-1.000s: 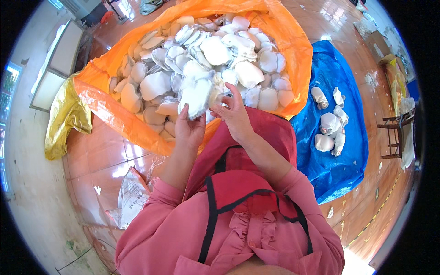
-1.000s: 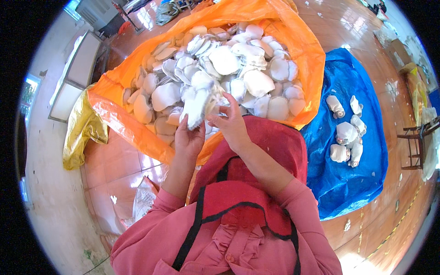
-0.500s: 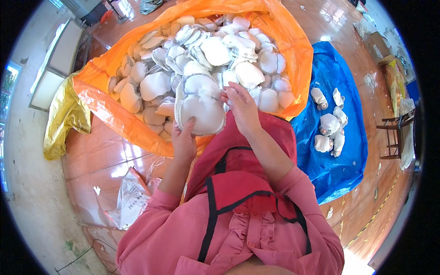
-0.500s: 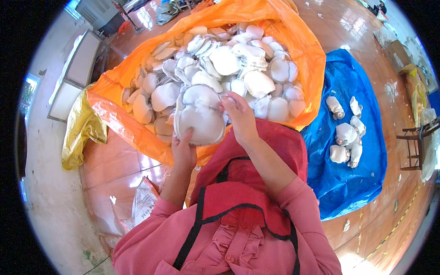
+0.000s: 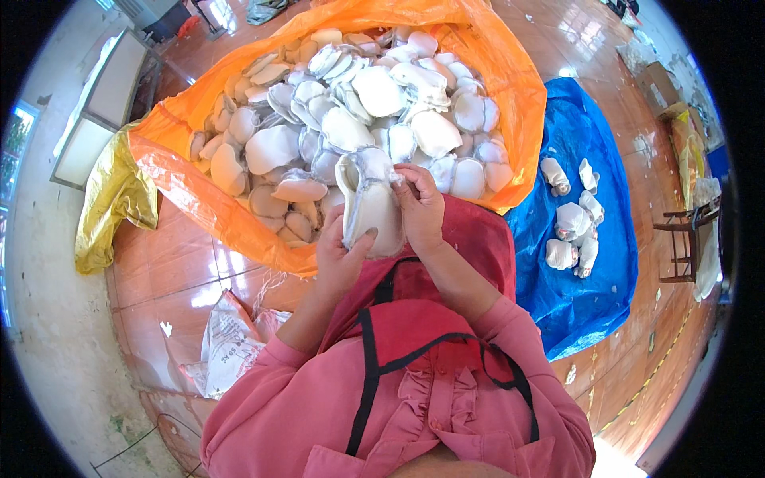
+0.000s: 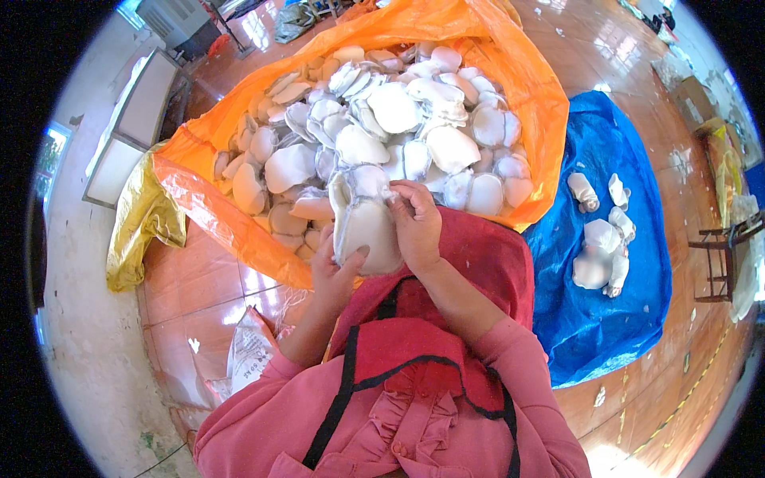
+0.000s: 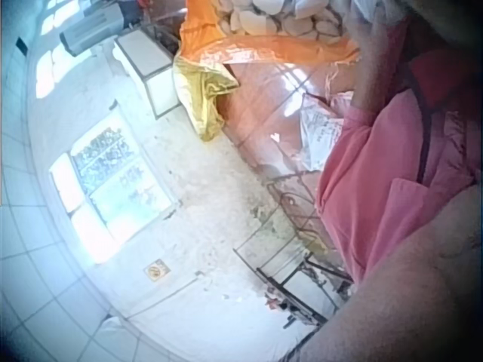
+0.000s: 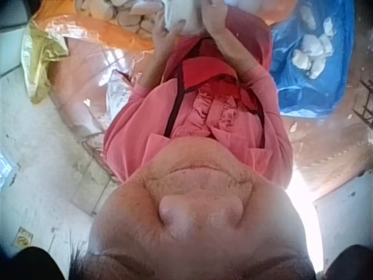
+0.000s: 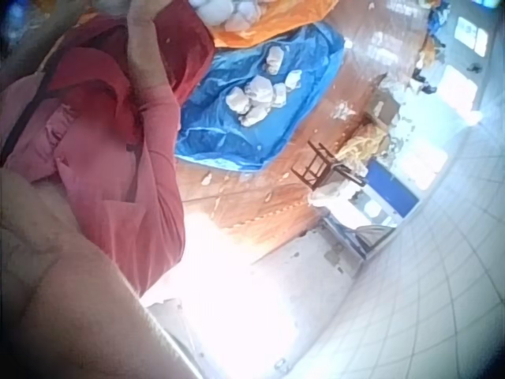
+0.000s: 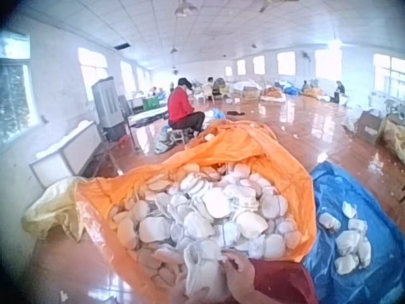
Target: The person repeatedly picks white fabric pieces from an orange bag, inserts a white stuffing material into each piece, and places the stuffed items onto a blue tarp. The process is continuous and repetitive, with the person handling one piece at a time.
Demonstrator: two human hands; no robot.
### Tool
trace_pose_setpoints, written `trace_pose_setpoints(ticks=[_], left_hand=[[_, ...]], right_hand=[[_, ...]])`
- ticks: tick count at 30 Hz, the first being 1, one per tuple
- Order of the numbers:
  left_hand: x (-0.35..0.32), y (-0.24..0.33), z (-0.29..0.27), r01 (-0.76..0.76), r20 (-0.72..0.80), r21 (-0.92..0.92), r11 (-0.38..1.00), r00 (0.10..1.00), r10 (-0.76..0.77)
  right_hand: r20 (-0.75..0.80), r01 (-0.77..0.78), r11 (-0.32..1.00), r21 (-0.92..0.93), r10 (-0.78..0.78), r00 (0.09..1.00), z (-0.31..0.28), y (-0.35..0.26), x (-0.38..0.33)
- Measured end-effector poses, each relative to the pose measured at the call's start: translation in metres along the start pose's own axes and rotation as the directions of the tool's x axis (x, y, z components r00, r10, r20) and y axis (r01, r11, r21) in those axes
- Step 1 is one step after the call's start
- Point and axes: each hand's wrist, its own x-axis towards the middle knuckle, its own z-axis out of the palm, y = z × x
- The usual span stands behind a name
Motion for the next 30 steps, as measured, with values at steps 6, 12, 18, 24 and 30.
trace_pose_setpoints(ticks=[6, 12, 18, 24, 30], left_hand=[[0.004, 0.008, -0.004, -0.179, 0.11, 0.151, 0.972, 0.98, 0.163], [0.004, 0.003, -0.017, -0.187, 0.156, 0.081, 0.979, 0.973, 0.172], [0.007, -0.002, -0.027, -0.162, 0.211, 0.018, 0.987, 0.965, 0.154], [0.007, -0.002, -0.032, -0.204, 0.308, -0.012, 0.979, 0.931, 0.198], [0.012, 0.007, -0.027, -0.36, 0.519, -0.046, 0.932, 0.788, 0.331]], right_hand=[[0.23, 0.058, 0.997, -0.059, -0.043, 0.972, -0.014, 0.017, -0.002], [0.243, -0.182, 0.983, -0.025, 0.183, 0.953, -0.018, 0.01, -0.007], [0.23, -0.435, 0.851, 0.293, 0.379, 0.896, -0.012, 0.002, -0.012], [0.337, -0.622, 0.729, 0.287, 0.531, 0.778, -0.022, -0.01, -0.001], [0.353, -0.707, 0.699, 0.109, 0.637, 0.685, -0.022, -0.004, 0.004]])
